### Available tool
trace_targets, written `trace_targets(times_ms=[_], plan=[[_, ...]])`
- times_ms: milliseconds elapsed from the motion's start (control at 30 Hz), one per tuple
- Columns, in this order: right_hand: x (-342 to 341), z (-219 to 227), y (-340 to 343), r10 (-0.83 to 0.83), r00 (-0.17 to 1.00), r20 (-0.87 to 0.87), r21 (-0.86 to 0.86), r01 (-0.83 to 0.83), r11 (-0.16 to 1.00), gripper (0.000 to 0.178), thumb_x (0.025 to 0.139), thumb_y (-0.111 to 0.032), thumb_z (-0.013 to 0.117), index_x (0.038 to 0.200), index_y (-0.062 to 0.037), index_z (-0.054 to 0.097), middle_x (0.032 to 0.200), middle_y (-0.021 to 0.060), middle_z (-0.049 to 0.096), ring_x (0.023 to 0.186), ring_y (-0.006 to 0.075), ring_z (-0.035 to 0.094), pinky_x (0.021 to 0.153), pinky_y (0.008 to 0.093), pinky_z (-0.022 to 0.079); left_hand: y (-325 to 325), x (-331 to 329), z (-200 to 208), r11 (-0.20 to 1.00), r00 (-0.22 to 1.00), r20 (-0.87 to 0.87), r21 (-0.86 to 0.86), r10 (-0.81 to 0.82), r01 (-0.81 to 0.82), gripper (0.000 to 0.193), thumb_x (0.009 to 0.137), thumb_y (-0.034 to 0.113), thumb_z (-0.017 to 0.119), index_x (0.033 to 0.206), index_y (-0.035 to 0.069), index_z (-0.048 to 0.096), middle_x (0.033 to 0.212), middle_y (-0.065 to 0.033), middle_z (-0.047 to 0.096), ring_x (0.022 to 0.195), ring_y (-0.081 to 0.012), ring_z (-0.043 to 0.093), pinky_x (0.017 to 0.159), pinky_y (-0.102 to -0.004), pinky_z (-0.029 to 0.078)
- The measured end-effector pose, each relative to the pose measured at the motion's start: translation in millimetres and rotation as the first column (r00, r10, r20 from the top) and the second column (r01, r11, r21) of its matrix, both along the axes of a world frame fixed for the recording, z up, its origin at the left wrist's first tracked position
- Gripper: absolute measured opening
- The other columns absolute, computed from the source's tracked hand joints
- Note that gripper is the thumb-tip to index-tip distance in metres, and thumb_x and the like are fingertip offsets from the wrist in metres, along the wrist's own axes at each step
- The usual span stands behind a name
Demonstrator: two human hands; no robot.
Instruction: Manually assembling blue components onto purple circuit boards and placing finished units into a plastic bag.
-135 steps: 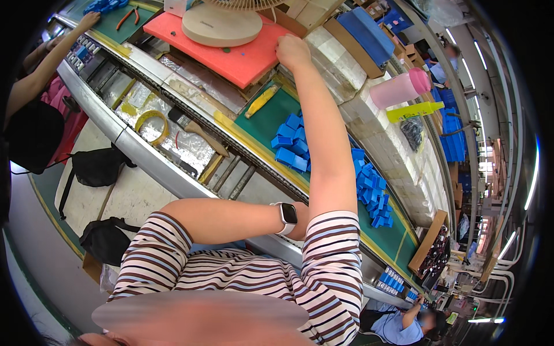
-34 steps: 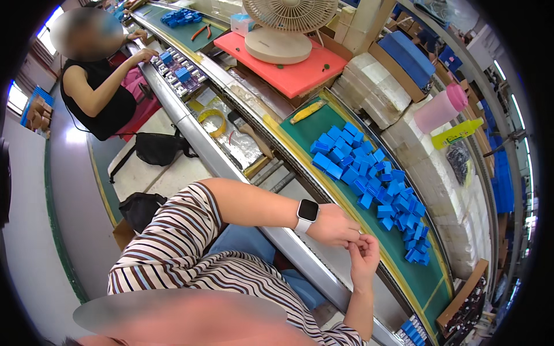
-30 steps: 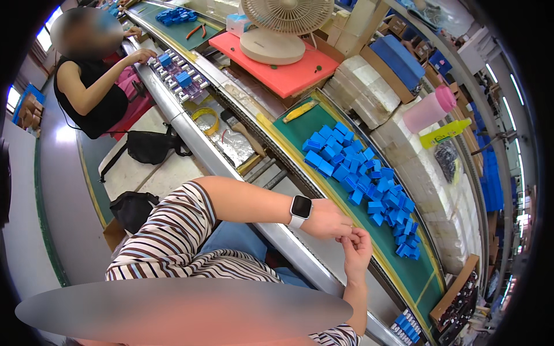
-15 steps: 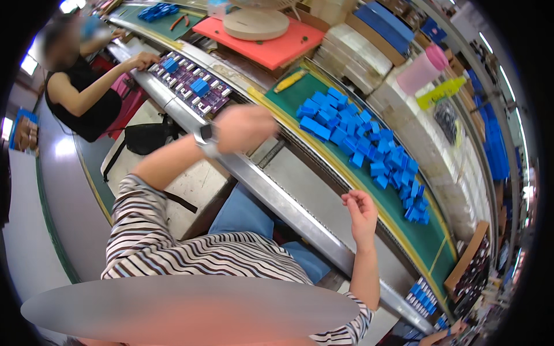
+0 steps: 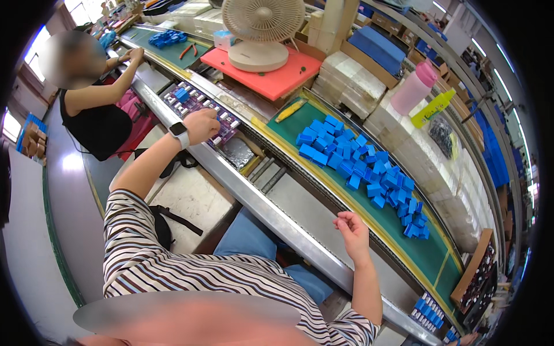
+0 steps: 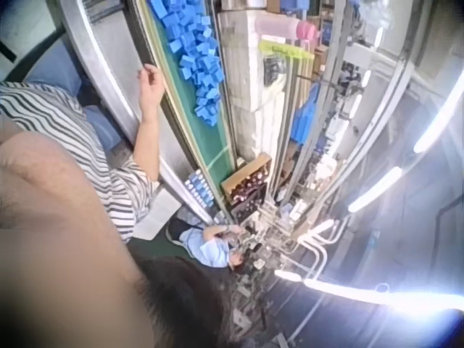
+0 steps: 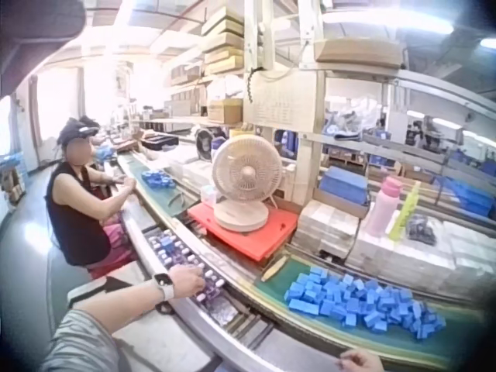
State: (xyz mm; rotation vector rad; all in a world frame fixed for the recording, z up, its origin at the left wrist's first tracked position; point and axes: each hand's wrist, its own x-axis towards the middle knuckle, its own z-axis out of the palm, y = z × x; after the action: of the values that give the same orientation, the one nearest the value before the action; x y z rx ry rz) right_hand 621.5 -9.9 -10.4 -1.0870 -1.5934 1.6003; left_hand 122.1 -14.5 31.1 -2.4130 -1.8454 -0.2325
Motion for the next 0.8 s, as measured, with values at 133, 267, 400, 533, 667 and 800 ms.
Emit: trace_targets(times_ms=[133,267,400,533,667,800], plan=[[4.4,-2.3,0.4,-0.011,1.0,0.006,0.024,0.011,1.0,0.02,0.088,-0.007,0.057,0.106,0.0015,0.055,0.089,0.0073,0.063,0.081,0.0122,0.058,0.075,0.0251,0.047,7.1,1.8,-13.3,1.0,1.0,-0.009,0.003,-0.019,0.019,0.01,0.072,0.015,0.06,0.065,0.01,0.063,0.076,-0.0087,0.054,0.077,-0.0264,0.056,0.066,-0.0383,0.048],[5.4,-0.3,2.1,0.028,0.999,0.024,0.0,-0.028,1.0,0.02,0.088,-0.008,0.057,0.106,0.0013,0.055,0.089,0.0073,0.063,0.081,0.0117,0.057,0.075,0.0244,0.046,2.6,12.8,-0.6,0.997,0.999,-0.024,-0.067,0.028,-0.03,0.011,0.072,0.016,0.058,0.066,0.01,0.065,0.077,-0.0085,0.055,0.078,-0.0263,0.057,0.067,-0.0379,0.048],[5.1,2.0,0.5,0.039,0.999,0.021,-0.013,-0.039,0.999,0.018,0.088,-0.007,0.055,0.104,0.001,0.055,0.088,0.0071,0.062,0.079,0.0127,0.056,0.074,0.0256,0.046,0.4,10.8,4.4,0.995,0.999,-0.047,-0.097,0.016,-0.02,0.013,0.072,0.017,0.057,0.068,0.009,0.066,0.076,-0.009,0.055,0.076,-0.0268,0.057,0.068,-0.0385,0.048],[10.5,4.8,0.1,-0.038,0.998,0.055,0.043,0.036,0.998,0.017,0.088,-0.008,0.056,0.103,0.0001,0.057,0.089,0.0059,0.063,0.08,0.0111,0.057,0.074,0.0241,0.046,13.8,-12.3,19.3,0.984,0.976,0.131,-0.012,0.175,-0.175,0.016,0.076,0.019,0.056,0.074,0.007,0.066,0.081,-0.0127,0.059,0.082,-0.0294,0.058,0.072,-0.0398,0.048],[22.7,32.0,14.4,-0.311,0.891,0.33,0.627,0.039,0.778,0.017,0.082,-0.003,0.058,0.099,-0.0005,0.058,0.094,0.0087,0.061,0.088,0.0209,0.057,0.08,0.0305,0.045,37.0,-109.6,-1.9,0.838,0.842,0.267,0.168,0.468,-0.519,0.024,0.085,0.022,0.05,0.099,0.006,0.062,0.097,-0.0191,0.061,0.096,-0.0337,0.057,0.085,-0.041,0.045],[52.5,34.5,37.3,-0.653,0.645,0.398,0.855,-0.003,0.518,0.032,0.082,-0.01,0.06,0.113,-0.003,0.055,0.12,0.0151,0.05,0.114,0.033,0.043,0.097,0.0419,0.034,33.2,-222.3,-44.7,0.721,0.732,0.189,0.134,0.655,-0.68,0.038,0.089,0.028,0.039,0.114,0.005,0.055,0.114,-0.0207,0.057,0.108,-0.0375,0.051,0.093,-0.0431,0.04]])
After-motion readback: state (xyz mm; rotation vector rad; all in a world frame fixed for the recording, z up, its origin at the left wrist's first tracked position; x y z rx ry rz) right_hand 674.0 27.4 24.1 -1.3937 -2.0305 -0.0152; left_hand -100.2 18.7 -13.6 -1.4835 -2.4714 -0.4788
